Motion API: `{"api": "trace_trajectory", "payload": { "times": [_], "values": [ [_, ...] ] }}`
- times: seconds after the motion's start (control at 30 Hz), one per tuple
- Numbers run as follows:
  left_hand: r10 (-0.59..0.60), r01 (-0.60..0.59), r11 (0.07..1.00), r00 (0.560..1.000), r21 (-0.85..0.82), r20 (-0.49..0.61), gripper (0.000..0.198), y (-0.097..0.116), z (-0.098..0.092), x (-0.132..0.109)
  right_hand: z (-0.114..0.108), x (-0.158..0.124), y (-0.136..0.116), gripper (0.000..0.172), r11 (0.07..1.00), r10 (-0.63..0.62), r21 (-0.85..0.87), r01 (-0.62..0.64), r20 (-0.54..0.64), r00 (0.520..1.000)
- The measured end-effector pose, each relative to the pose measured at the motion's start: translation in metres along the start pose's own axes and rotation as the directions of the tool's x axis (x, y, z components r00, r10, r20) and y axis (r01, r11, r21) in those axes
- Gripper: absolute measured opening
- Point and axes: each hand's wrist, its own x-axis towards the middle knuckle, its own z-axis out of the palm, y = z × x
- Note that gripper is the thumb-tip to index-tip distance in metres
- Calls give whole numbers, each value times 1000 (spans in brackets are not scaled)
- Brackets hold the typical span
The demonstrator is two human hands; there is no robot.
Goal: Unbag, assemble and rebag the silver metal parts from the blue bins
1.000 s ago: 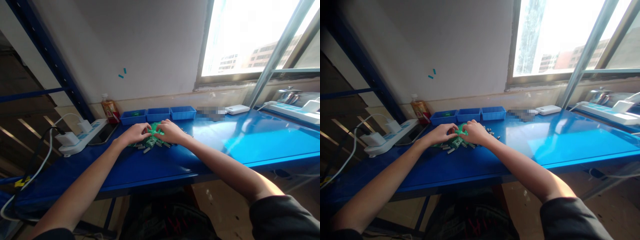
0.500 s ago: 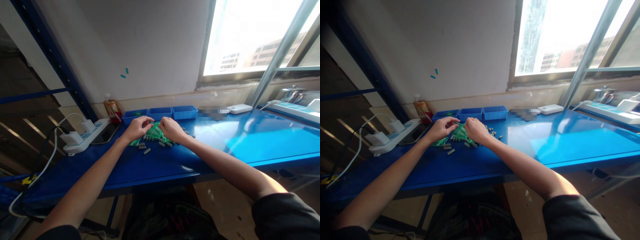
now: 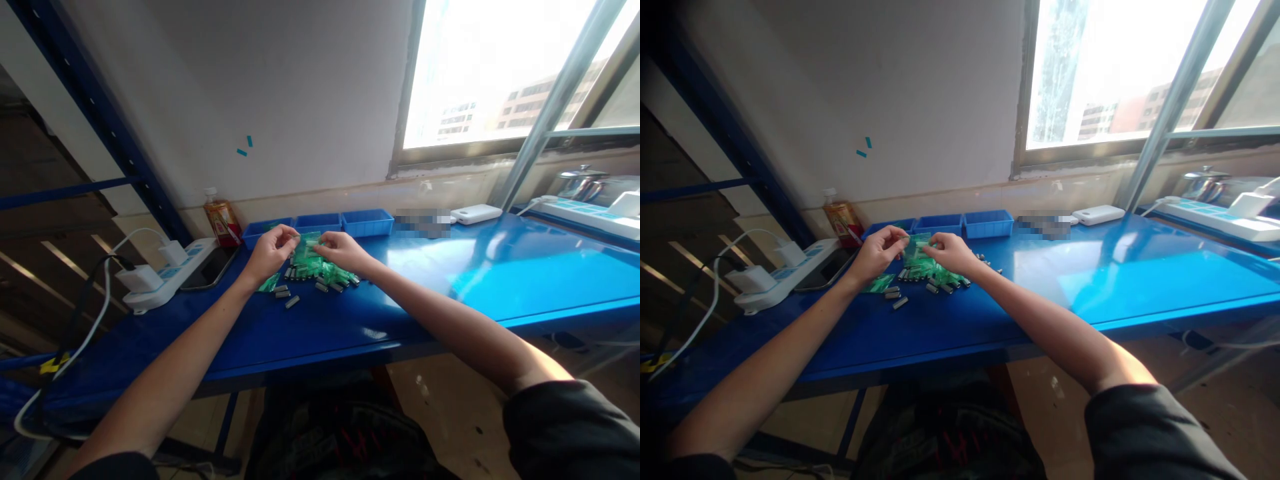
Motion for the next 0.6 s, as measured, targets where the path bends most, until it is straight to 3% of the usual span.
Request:
{"api": "trace_trajectory", "payload": {
  "times": [0.17,0.3,0.47,0.6],
  "values": [
    [-33,37,994,999,-100,38,32,1,3,0,0,0,-2,22,1000,-17,8,18,-128,992],
    [-154,166,960,986,-225,70,44,0,6,1,2,0,0,15,996,-63,45,77,-264,962],
    [-344,382,850,924,-363,167,40,-1,7,2,4,-2,1,13,972,-230,-37,231,-332,915],
    [-387,459,713,888,-530,248,34,3,4,1,5,-5,0,24,957,-289,-117,266,-298,910]
  ]
}}
